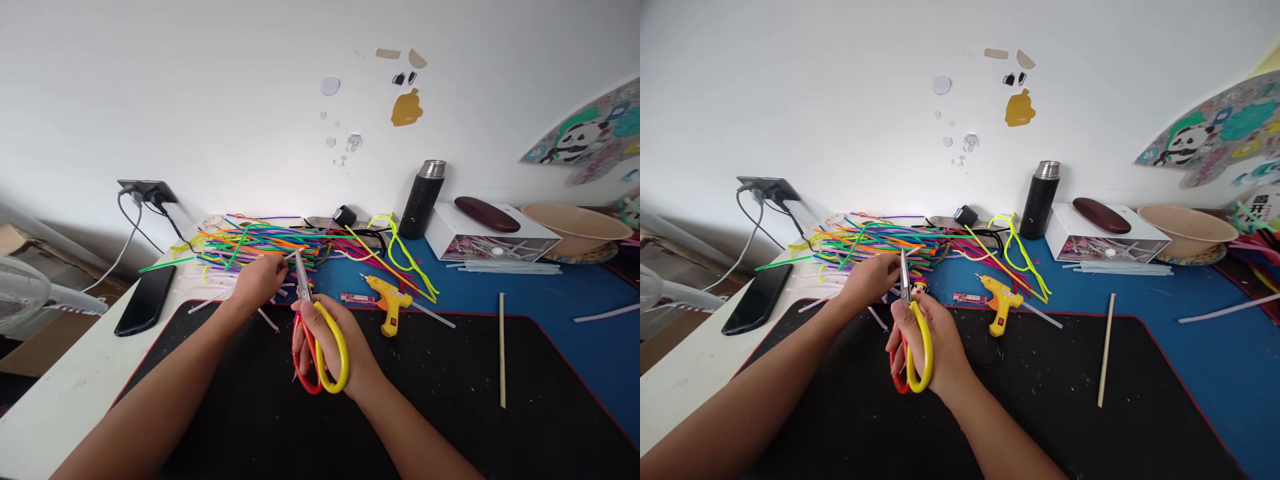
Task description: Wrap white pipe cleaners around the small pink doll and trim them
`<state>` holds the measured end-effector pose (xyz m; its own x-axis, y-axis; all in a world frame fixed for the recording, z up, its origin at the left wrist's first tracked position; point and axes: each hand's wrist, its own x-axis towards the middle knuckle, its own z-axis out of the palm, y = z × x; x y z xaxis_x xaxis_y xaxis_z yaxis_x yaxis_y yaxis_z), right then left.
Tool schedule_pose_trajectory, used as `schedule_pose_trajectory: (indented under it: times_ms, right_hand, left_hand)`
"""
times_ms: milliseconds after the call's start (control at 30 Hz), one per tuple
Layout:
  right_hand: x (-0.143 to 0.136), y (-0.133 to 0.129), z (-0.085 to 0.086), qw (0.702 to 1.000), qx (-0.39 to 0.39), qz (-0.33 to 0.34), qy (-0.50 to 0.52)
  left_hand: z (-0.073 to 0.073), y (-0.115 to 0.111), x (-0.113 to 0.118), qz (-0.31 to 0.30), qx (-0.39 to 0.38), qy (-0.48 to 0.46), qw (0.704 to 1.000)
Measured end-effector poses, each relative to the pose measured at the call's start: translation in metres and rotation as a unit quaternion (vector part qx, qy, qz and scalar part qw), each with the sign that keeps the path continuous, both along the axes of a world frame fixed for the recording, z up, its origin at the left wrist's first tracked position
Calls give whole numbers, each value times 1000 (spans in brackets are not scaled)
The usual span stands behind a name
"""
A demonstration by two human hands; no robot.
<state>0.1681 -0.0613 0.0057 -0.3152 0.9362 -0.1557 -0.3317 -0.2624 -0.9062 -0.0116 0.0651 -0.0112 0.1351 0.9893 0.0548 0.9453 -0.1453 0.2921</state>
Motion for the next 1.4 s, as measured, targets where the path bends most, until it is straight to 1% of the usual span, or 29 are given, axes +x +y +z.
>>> schedule_pose_trajectory:
  times_ms: [133,233,333,433,500,600,667,733,800,867,933,1000,1100,1167,1200,1300,1400]
  right_hand:
    - [4,0,4,998,4,-15,53]
    - [6,0,3,996,13,-22,83]
    - [8,1,-1,994,21,-24,105]
    - [7,3,-5,993,23,-10,111]
    - [6,4,-7,994,25,4,110]
    - [5,6,-13,996,28,23,81]
    - [5,6,-17,998,25,23,48]
    - [5,4,-18,999,38,11,10]
    - [4,3,-18,999,46,-2,-7]
    - [4,1,-16,999,36,-15,-20]
    - [4,1,-13,999,29,-16,-34]
    - [6,3,-12,998,31,-33,-38]
    - [12,8,-11,995,27,-82,-42]
    - [16,13,-11,991,15,-128,-34]
    - [18,15,-11,989,9,-148,-27]
    - [23,19,-8,984,-11,-178,-22]
    - [22,18,-5,984,-13,-175,-13]
  left_hand:
    - [1,-1,-16,44,23,-111,993]
    - [6,-5,-25,69,34,-225,971]
    - [14,-13,-23,63,21,-352,934]
    - [22,-24,-13,50,10,-457,888]
    - [24,-31,-5,45,8,-516,855]
    - [22,-38,5,52,8,-582,812]
    - [18,-41,7,57,6,-610,790]
    - [14,-43,6,60,3,-628,776]
    - [12,-44,2,58,-2,-640,766]
    - [13,-46,-1,50,-12,-640,767]
    - [17,-48,-4,32,-34,-617,786]
    - [19,-50,-6,3,-66,-566,822]
    - [19,-53,-5,-57,-100,-460,881]
    - [17,-55,-5,-95,-136,-381,910]
    - [17,-56,-6,-120,-160,-339,919]
    - [19,-57,-14,-198,-215,-228,929]
    - [24,-55,-24,-222,-233,-167,932]
